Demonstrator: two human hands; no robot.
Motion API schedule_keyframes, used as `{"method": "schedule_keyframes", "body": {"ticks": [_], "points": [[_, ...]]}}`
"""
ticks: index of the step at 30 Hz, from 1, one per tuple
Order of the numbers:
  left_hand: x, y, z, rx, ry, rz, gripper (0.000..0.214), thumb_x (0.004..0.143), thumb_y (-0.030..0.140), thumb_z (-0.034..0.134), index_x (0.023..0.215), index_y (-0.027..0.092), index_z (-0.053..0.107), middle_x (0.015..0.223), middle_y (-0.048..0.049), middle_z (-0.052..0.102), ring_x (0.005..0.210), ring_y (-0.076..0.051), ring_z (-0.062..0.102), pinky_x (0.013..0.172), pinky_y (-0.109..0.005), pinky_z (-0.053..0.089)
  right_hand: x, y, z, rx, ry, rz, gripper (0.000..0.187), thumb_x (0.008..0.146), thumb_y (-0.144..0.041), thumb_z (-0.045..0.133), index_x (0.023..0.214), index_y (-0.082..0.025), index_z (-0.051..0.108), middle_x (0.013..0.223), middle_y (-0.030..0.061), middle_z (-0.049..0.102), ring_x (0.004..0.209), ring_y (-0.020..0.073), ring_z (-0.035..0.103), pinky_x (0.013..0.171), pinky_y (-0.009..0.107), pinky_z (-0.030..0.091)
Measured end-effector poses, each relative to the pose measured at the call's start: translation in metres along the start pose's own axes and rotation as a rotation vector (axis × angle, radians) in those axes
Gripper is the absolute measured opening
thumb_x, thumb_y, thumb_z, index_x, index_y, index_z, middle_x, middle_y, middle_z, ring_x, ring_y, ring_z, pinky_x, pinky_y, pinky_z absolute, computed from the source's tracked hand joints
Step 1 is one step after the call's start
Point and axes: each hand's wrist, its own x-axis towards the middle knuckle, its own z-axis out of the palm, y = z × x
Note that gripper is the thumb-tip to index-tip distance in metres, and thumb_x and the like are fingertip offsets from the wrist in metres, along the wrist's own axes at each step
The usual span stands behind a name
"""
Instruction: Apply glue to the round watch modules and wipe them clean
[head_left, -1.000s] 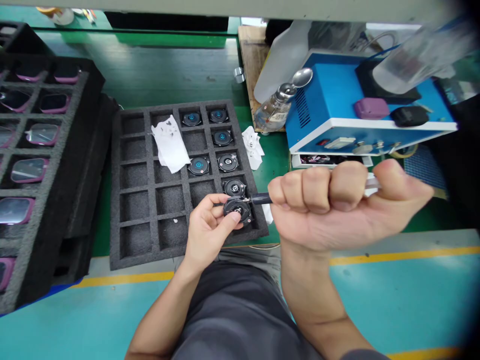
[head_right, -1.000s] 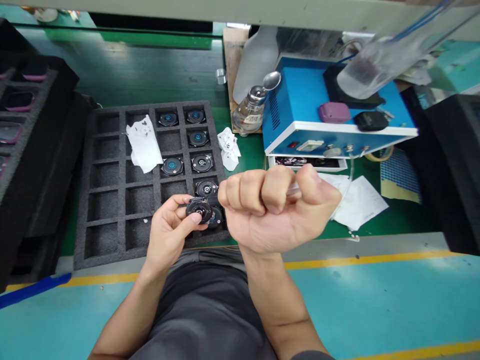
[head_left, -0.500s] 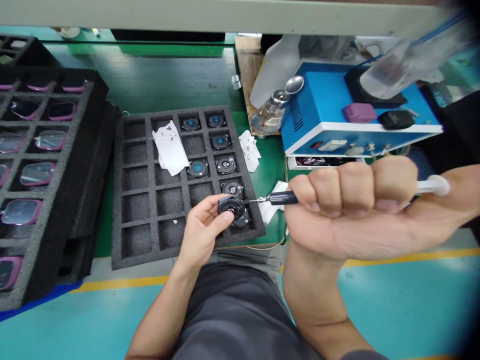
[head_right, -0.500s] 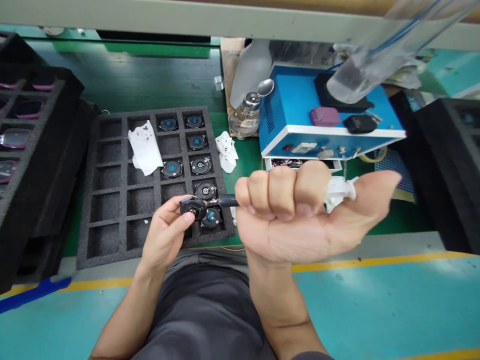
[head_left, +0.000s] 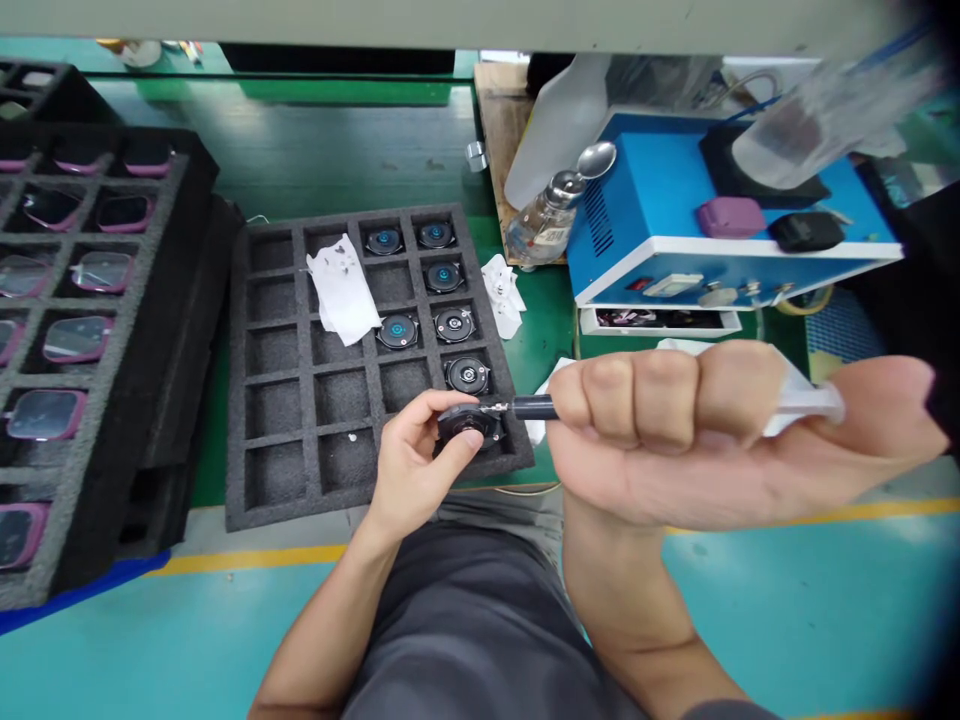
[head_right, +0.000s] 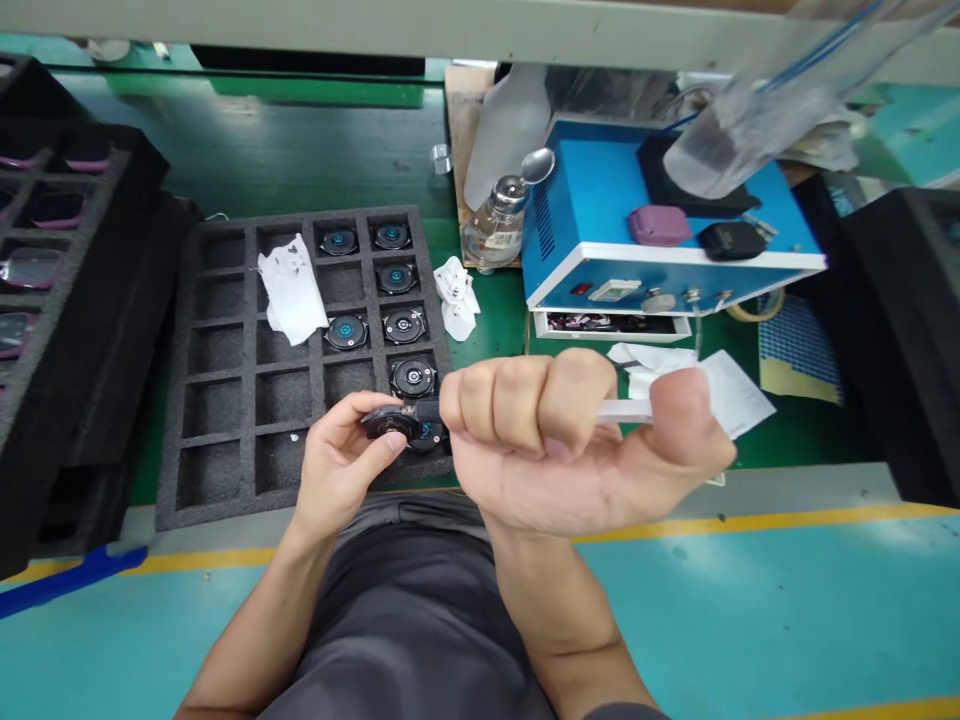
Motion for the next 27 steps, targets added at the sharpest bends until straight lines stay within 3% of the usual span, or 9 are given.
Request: {"method": "schedule_keyframes", "body": {"ticks": [10,21,27], "points": [[0.001,0.002,0.001,-0.009,0.010,0.020,0.019,0.081,0.017,0.078,0.099,0.020,0.072,0.092,-0.0023,0.071,0.085,-0.014,0.065,0.081,-0.023,0.052,0.003,0.006,0.001,0.001,-0.091,0.041,0.065,0.094,-0.050,0.057,0.055,-0.022,0.013,0.046,-0.0077,0.013,0.041,0.0086,0.015,0.046,0.032,0.025],[0.002,0.003,0.001,-0.011,0.012,0.019,0.019,0.080,0.016,0.078,0.098,0.019,0.072,0.091,-0.0020,0.071,0.084,-0.013,0.065,0.079,-0.023,0.052,0.003,0.009,-0.005,0.019,-0.103,0.055,0.063,0.091,-0.049,0.057,0.055,-0.021,0.015,0.045,-0.0071,0.018,0.040,0.0081,0.020,0.047,0.032,0.028],[0.002,0.002,0.001,-0.010,0.020,0.004,0.019,0.080,0.018,0.079,0.097,0.019,0.071,0.089,-0.0021,0.071,0.082,-0.014,0.065,0.078,-0.023,0.053,0.009,0.013,-0.014,0.005,-0.218,-0.023,0.054,0.097,-0.051,0.034,0.054,-0.022,0.017,0.043,-0.0059,0.020,0.038,0.0087,0.022,0.045,0.032,0.030]]}}
